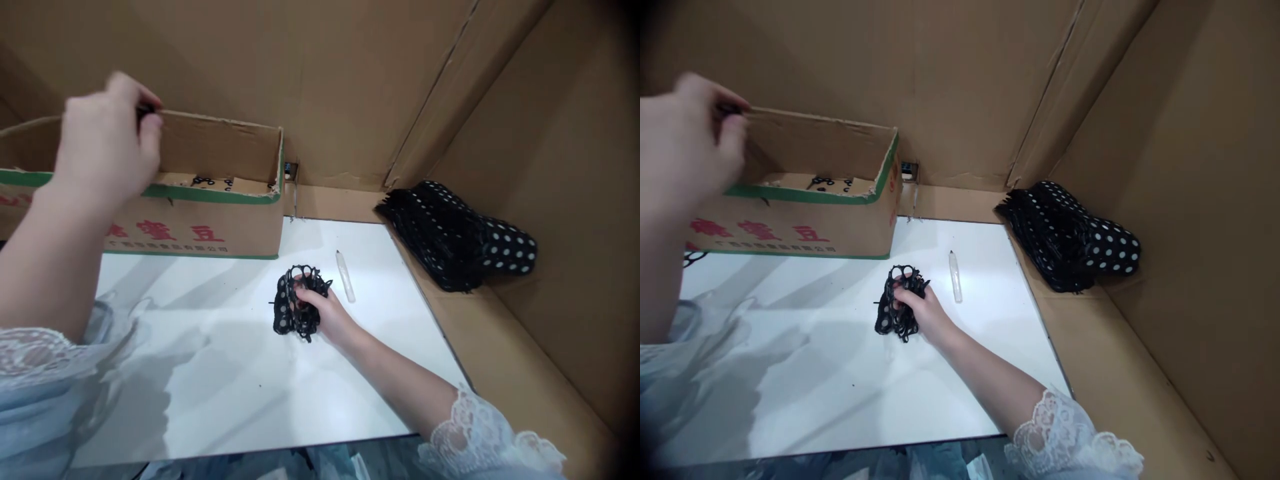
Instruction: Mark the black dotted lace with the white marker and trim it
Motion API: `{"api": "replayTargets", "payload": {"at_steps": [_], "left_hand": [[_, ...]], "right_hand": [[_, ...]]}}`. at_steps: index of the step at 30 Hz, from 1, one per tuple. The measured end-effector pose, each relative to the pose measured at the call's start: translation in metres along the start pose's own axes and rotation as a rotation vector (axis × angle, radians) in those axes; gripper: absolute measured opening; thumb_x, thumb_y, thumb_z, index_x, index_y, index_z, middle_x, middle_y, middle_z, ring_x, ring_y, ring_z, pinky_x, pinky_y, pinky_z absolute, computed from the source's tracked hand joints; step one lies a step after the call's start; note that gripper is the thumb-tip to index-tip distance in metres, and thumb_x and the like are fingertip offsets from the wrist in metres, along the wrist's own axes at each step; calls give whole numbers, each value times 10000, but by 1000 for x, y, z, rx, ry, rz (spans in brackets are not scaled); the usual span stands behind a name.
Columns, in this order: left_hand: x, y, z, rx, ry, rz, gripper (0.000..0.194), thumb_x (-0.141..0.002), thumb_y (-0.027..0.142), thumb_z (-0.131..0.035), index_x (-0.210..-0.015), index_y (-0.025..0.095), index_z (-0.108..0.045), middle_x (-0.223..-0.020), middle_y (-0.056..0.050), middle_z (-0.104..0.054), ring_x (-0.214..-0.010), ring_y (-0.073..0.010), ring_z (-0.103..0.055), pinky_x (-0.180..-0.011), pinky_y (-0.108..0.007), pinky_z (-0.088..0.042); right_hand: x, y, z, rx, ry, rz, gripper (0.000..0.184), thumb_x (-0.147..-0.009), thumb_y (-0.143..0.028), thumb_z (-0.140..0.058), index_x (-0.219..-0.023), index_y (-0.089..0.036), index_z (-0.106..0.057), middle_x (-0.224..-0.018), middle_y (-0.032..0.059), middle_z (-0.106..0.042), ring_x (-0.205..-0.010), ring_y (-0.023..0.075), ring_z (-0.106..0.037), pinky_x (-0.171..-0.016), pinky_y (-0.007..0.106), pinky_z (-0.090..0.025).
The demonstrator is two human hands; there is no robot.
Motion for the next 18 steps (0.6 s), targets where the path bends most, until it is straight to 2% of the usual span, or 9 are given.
{"api": "replayTargets", "payload": {"at_steps": [3,5,6,8,9,12,13,15,18], "left_hand": [[-4,-1,-9,-427,-26,-101,372,-825,370,-453,-1112,145,-521,-1215,-24,-442,-1128,-307,-412,-966,-493,-313],[9,10,-11,-447,78,-187,380,-822,327,-449,-1148,138,-499,-1308,-37,-360,-1163,-301,-386,-959,-465,-336],[19,19,-13,-427,131,-221,364,-835,315,-425,-1148,143,-498,-1292,-39,-381,-1162,-274,-390,-959,-435,-341],[45,38,-23,-375,126,-236,334,-868,339,-350,-1092,165,-526,-1083,-45,-529,-1044,-213,-484,-887,-366,-387],[59,46,-34,-338,34,-220,342,-874,370,-323,-1056,172,-534,-952,-37,-566,-930,-194,-537,-799,-334,-414],[109,62,-86,-110,-564,-96,452,-809,520,-380,-1088,170,-444,-637,2,-557,-562,-163,-544,-512,-256,-367],[124,66,-100,-28,-699,-67,472,-789,538,-403,-1080,168,-424,-595,10,-542,-520,-161,-527,-483,-245,-346],[144,70,-120,137,-823,-18,423,-796,508,-409,-1051,171,-391,-595,14,-538,-525,-161,-526,-486,-236,-348],[150,68,-130,350,-807,10,272,-859,381,-330,-1043,183,-366,-688,3,-559,-612,-149,-545,-558,-232,-384]], "right_hand": [[-2,0,4,-21,47,-19,260,-621,-229,-647,-861,-175,-561,-729,3,-554,-627,119,-523,-562,257,-427],[-2,0,5,-38,47,-12,276,-626,-222,-643,-889,-188,-567,-761,-1,-556,-644,123,-536,-553,256,-433],[-2,0,4,-39,42,0,293,-633,-220,-638,-917,-200,-568,-781,-3,-559,-651,122,-540,-554,256,-436],[-2,-1,3,-22,24,20,323,-650,-227,-627,-968,-220,-567,-818,-1,-572,-656,122,-547,-565,265,-443],[-1,-1,3,-7,17,23,328,-659,-239,-623,-981,-224,-567,-834,3,-580,-658,122,-550,-575,273,-447],[2,-1,0,38,-6,33,320,-672,-266,-623,-984,-220,-573,-859,10,-600,-670,121,-559,-626,287,-454],[2,-1,-1,50,-12,40,315,-677,-269,-620,-983,-214,-574,-837,8,-604,-671,121,-560,-634,285,-452],[2,-1,-2,66,-14,55,307,-683,-260,-614,-981,-198,-573,-766,1,-605,-667,125,-562,-638,279,-450],[1,-2,-3,32,7,64,330,-664,-227,-619,-986,-189,-560,-731,-7,-611,-672,132,-574,-645,279,-455]]}}
Point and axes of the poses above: each hand's wrist, its own x-axis away from the middle knuckle, its own z-axis out of the back of the hand, y = z × x, the point moved 5 cm from there along -x, towards the middle knuckle
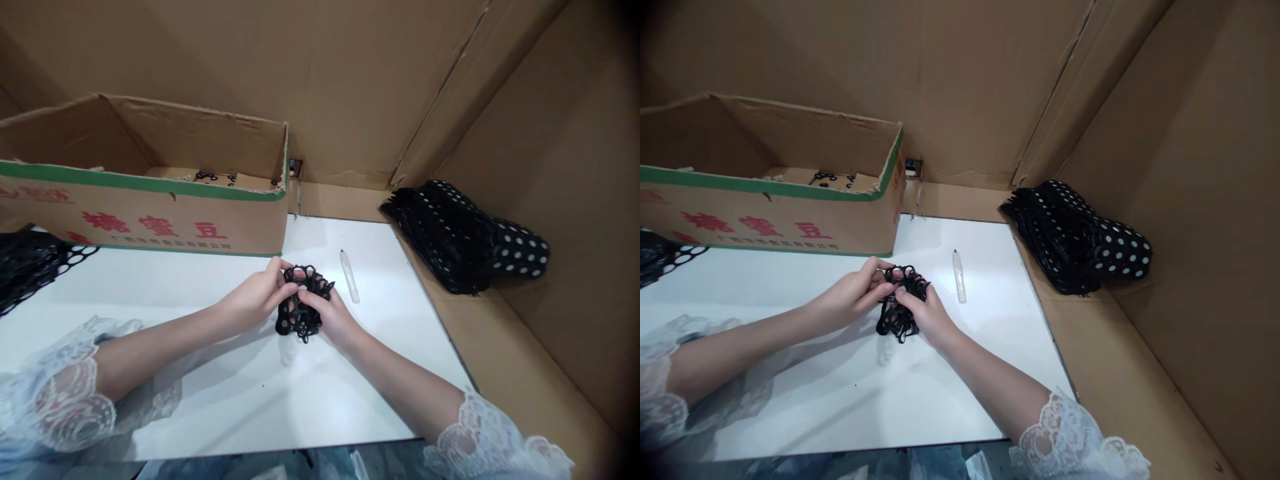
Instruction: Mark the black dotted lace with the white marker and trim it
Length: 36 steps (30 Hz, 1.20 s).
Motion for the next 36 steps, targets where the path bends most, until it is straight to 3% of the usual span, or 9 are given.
{"api": "replayTargets", "payload": {"at_steps": [3,7,11,15,18,22,28,31,36], "left_hand": [[-3,-8,11,14,99,-17,232,-879,299,-263,-1006,184,-420,-704,3,-543,-623,-135,-526,-591,-234,-383],[1,-15,20,-13,224,60,248,-867,325,-297,-1004,176,-441,-653,15,-519,-617,-137,-524,-597,-238,-385],[12,-8,6,84,141,105,283,-838,414,-377,-1008,188,-398,-712,15,-544,-537,-118,-537,-543,-230,-409],[15,4,0,103,71,41,239,-848,403,-370,-932,195,-453,-767,0,-566,-554,-108,-551,-558,-218,-428],[13,5,0,48,44,16,264,-882,366,-288,-932,201,-487,-842,-12,-588,-584,-101,-552,-582,-211,-424],[12,-2,0,-112,21,31,234,-886,317,-267,-889,201,-471,-653,20,-566,-553,-122,-523,-555,-222,-378],[12,-8,-4,-34,35,49,241,-894,319,-255,-866,209,-468,-663,27,-579,-590,-118,-529,-575,-216,-373],[13,-5,-4,11,51,16,217,-894,303,-267,-973,210,-447,-755,9,-596,-661,-116,-549,-614,-214,-387],[18,0,-6,-53,69,-92,159,-883,260,-292,-853,188,-430,-642,27,-509,-550,-94,-478,-537,-194,-351]], "right_hand": [[2,1,-3,-56,24,-50,333,-641,-204,-616,-966,-193,-541,-721,-14,-613,-614,134,-590,-599,283,-465],[10,4,-12,-47,-18,-109,283,-670,-235,-606,-935,-208,-511,-709,-23,-607,-530,127,-592,-564,296,-479],[13,3,-17,-2,-91,-19,236,-699,-261,-607,-914,-201,-528,-754,-16,-617,-626,133,-615,-683,323,-493],[9,3,-15,44,-124,33,175,-722,-243,-587,-883,-184,-555,-768,-2,-630,-716,140,-617,-778,332,-470],[6,6,-12,-6,-93,2,203,-692,-214,-601,-880,-189,-530,-746,-7,-632,-680,149,-621,-737,344,-481],[6,7,-11,-50,-19,-29,204,-649,-174,-600,-835,-182,-518,-727,-15,-620,-636,142,-617,-696,332,-484],[9,6,-10,-39,40,-82,177,-644,-160,-554,-812,-183,-505,-686,-28,-596,-582,126,-591,-632,304,-470],[9,3,-9,6,30,-39,145,-659,-188,-572,-792,-182,-515,-677,-30,-574,-644,115,-572,-677,276,-450],[10,-7,-11,198,-47,99,157,-695,-282,-611,-789,-174,-546,-711,-29,-539,-678,85,-512,-680,225,-416]]}}
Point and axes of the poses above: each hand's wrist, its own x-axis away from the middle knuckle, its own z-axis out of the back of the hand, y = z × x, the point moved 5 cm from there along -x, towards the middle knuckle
